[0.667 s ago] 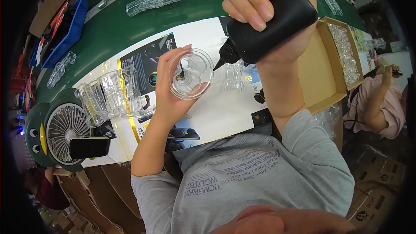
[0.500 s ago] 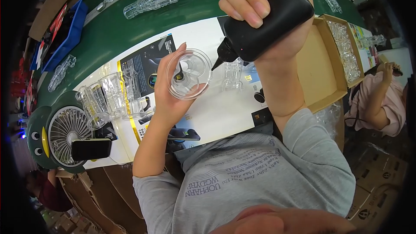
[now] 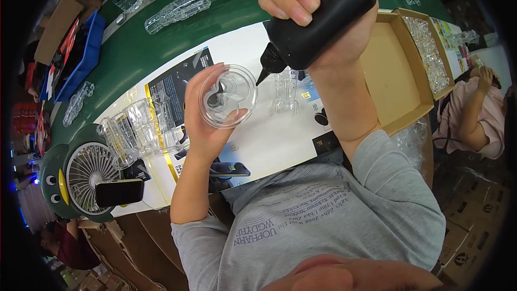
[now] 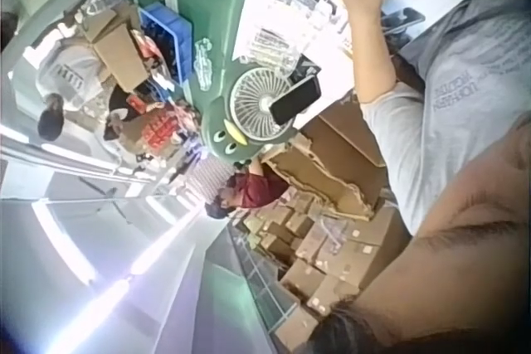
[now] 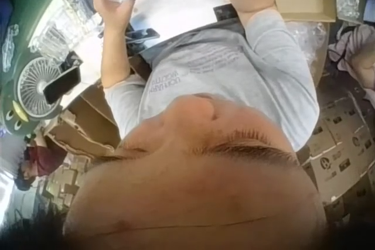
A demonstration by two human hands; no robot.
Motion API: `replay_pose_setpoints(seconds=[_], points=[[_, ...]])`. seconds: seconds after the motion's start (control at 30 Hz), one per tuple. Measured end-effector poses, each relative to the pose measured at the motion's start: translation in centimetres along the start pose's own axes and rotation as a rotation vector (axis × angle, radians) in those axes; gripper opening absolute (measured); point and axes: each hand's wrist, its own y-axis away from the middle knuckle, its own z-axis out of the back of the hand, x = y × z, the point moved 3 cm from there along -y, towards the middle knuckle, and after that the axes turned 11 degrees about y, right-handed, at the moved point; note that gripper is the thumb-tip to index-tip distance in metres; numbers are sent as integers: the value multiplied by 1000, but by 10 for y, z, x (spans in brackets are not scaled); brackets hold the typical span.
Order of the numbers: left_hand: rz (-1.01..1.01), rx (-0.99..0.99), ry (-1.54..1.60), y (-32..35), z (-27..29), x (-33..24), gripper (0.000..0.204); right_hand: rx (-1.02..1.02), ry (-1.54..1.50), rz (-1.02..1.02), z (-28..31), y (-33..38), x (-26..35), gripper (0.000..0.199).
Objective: Assembling clear plastic containers by applying a liquid adhesive and joining parts at a factory workstation.
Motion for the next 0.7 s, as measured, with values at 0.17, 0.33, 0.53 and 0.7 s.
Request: replay_pose_setpoints(seconds=[0.17,0.33,0.53,0.7], points=[[28,15,-30,5,4,3,60,-154,-102,-41,-15,1,5,41],[68,-73,242,10,-1,7,61,115,66,82,5,-6,7,41],[68,-40,281,9,-1,9,60,128,52,93,2,-5,8,41],[23,-86,308,8,-2,10,58,119,77,85,4,-7,8,41]])
